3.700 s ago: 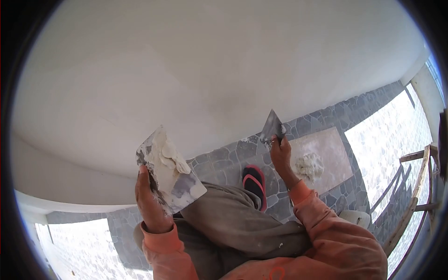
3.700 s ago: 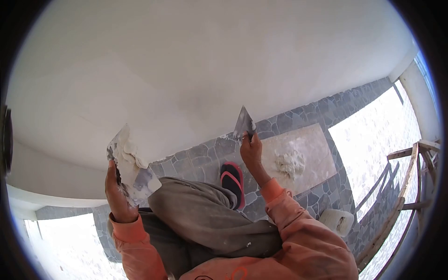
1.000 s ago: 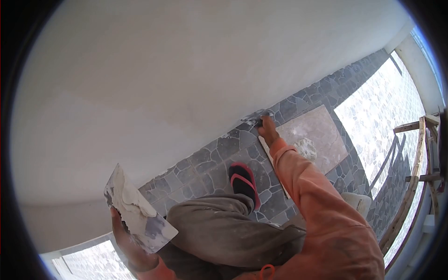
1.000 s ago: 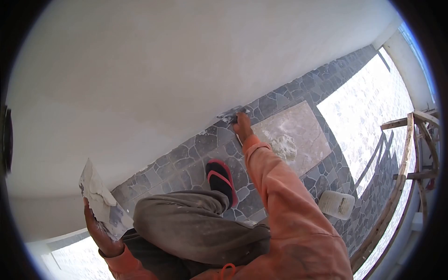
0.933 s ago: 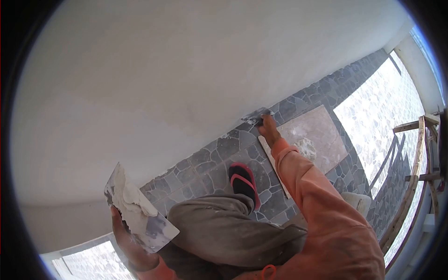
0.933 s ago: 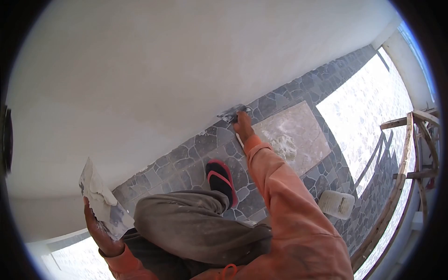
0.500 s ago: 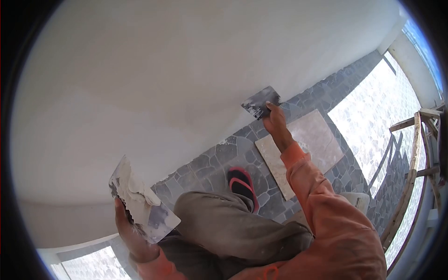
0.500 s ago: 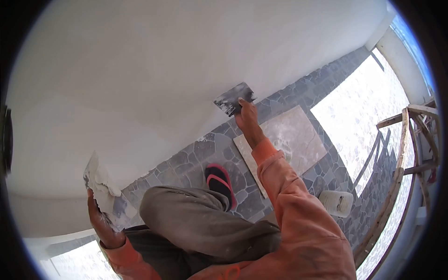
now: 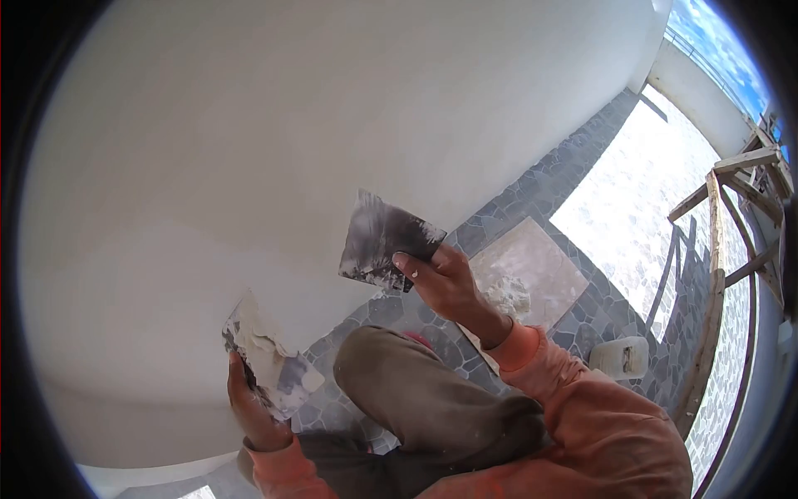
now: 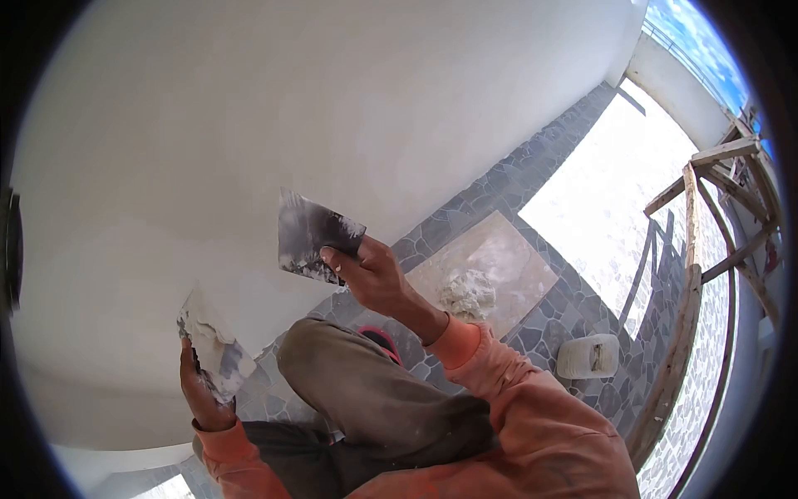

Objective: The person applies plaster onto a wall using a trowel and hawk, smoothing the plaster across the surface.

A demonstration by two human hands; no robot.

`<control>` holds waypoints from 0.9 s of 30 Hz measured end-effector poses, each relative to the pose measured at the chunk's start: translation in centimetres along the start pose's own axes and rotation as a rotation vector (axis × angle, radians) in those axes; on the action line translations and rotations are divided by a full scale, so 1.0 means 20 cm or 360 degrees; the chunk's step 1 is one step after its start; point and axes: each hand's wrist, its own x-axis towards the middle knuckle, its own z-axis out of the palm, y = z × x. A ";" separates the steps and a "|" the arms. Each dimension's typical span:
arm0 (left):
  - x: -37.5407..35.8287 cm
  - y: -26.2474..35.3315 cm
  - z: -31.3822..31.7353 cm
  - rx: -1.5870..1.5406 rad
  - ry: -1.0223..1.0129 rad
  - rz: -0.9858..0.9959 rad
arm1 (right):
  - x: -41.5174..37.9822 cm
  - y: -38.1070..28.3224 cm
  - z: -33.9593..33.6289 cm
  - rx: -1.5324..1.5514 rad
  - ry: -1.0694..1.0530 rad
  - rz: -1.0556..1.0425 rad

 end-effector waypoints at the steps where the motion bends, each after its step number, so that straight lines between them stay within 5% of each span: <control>1: 0.00 0.00 0.01 -0.0025 -0.0035 -0.0036 | -0.04 -0.11 0.03 -0.0420 -0.0138 -0.0118; 4: -0.02 0.02 0.06 -0.0176 -0.0079 -0.0166 | -0.02 -0.29 0.20 -0.0101 -0.0539 -0.1011; 10: -0.04 -0.01 0.02 -0.0433 -0.0208 -0.0284 | -0.05 -0.34 0.33 -0.0617 -0.1140 -0.1606; 12: -0.01 -0.03 -0.01 -0.0492 -0.0040 -0.0437 | -0.07 -0.34 0.34 -0.0677 -0.1187 -0.1680; 18: 0.04 -0.06 -0.17 -0.0649 -0.0234 -0.0506 | -0.08 -0.28 0.39 -0.0842 -0.1331 -0.1752; 27: -0.10 0.08 0.02 -0.0291 -0.0274 -0.0158 | -0.02 -0.23 0.34 -0.1089 -0.1369 -0.1649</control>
